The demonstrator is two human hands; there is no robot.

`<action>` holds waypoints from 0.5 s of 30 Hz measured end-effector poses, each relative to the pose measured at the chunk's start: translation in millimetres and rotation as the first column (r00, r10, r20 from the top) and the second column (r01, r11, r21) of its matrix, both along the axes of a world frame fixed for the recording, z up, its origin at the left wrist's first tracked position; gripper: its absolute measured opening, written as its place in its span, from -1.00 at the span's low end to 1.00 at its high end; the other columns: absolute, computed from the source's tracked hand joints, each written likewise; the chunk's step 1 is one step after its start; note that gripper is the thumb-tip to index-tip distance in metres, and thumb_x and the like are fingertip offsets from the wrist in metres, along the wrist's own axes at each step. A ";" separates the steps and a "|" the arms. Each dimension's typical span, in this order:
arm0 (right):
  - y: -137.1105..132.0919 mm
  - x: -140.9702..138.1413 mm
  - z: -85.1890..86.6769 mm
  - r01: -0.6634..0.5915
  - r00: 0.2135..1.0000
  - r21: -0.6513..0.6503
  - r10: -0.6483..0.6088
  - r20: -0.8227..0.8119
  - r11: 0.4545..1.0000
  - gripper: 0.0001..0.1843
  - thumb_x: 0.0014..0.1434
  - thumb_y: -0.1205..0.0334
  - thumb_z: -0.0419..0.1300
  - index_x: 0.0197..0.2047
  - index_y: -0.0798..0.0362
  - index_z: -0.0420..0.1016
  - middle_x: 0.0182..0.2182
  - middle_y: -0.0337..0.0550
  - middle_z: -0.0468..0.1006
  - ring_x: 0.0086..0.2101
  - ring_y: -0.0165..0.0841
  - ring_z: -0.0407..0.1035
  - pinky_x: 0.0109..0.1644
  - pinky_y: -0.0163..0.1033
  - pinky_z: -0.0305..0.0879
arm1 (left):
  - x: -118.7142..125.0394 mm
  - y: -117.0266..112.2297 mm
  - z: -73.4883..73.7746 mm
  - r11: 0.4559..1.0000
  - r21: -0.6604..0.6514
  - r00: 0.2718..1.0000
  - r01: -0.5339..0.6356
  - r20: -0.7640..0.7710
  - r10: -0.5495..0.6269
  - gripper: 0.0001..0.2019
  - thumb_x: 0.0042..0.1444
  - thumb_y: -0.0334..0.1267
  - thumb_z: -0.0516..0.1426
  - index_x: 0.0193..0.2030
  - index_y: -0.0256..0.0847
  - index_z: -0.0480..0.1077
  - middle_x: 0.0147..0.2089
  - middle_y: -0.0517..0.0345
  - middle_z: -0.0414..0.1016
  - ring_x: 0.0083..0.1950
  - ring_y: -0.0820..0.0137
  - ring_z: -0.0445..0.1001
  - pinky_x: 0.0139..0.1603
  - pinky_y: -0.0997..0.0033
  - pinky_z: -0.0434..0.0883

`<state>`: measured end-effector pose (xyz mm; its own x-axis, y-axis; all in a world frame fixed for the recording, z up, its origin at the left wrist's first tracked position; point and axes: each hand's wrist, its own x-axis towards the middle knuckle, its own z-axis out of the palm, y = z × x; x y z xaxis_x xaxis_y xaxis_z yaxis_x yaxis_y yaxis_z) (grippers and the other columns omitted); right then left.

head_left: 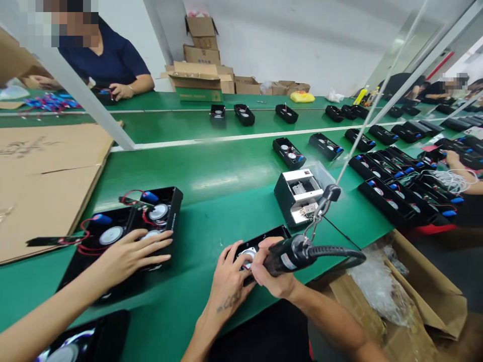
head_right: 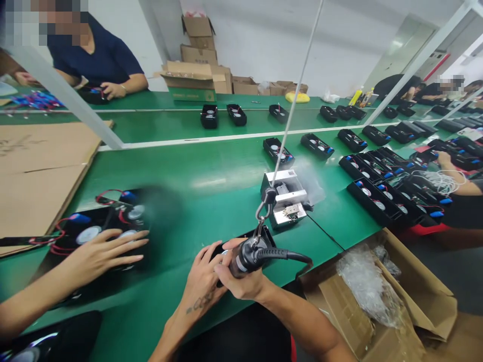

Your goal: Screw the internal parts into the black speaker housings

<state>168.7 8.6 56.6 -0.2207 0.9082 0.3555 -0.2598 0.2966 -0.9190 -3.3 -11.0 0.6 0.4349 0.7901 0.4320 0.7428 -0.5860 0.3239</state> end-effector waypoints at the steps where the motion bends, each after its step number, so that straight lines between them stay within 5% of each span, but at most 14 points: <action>1: 0.5 -0.6 1.3 -0.002 1.000 0.021 0.002 -0.007 1.000 -0.60 0.42 0.06 0.33 0.14 -0.13 0.21 -0.51 -0.51 0.36 -0.63 -0.45 0.22 -0.48 -0.25 0.28 | 0.3 -0.2 0.2 1.000 0.004 1.000 -0.007 -0.003 0.007 -0.79 0.18 -0.23 0.39 -0.03 0.00 0.69 0.05 0.12 0.68 0.49 -0.03 0.35 0.50 -0.09 0.28; 8: 3.0 1.9 4.3 0.011 0.945 0.227 -0.085 0.317 0.974 -0.80 0.34 0.14 0.31 -0.13 -0.13 0.32 -0.45 -0.35 0.46 -0.42 -0.28 0.42 -0.15 -0.09 0.54 | 4.1 -2.1 -8.6 0.998 0.058 0.998 -0.039 0.052 0.036 -0.64 0.22 -0.34 0.23 0.12 -0.02 0.65 0.15 0.07 0.69 0.51 0.00 0.34 0.49 -0.03 0.26; 15: -8.5 1.0 10.5 0.063 0.932 0.375 -0.189 0.308 0.925 -0.74 0.24 0.33 0.31 -0.06 -0.16 0.41 -0.39 -0.32 0.57 -0.40 -0.21 0.51 -0.24 -0.07 0.55 | 5.8 -8.6 -29.7 0.997 -0.045 0.996 -0.057 0.062 0.060 -0.66 0.23 -0.27 0.24 0.13 0.02 0.64 0.05 0.04 0.70 0.53 -0.07 0.34 0.49 -0.17 0.30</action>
<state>169.7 0.1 67.1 -0.2747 0.7642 0.5835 0.1039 0.6269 -0.7721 2.5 -19.6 -29.1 0.3602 0.8319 0.4222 0.7524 -0.5266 0.3956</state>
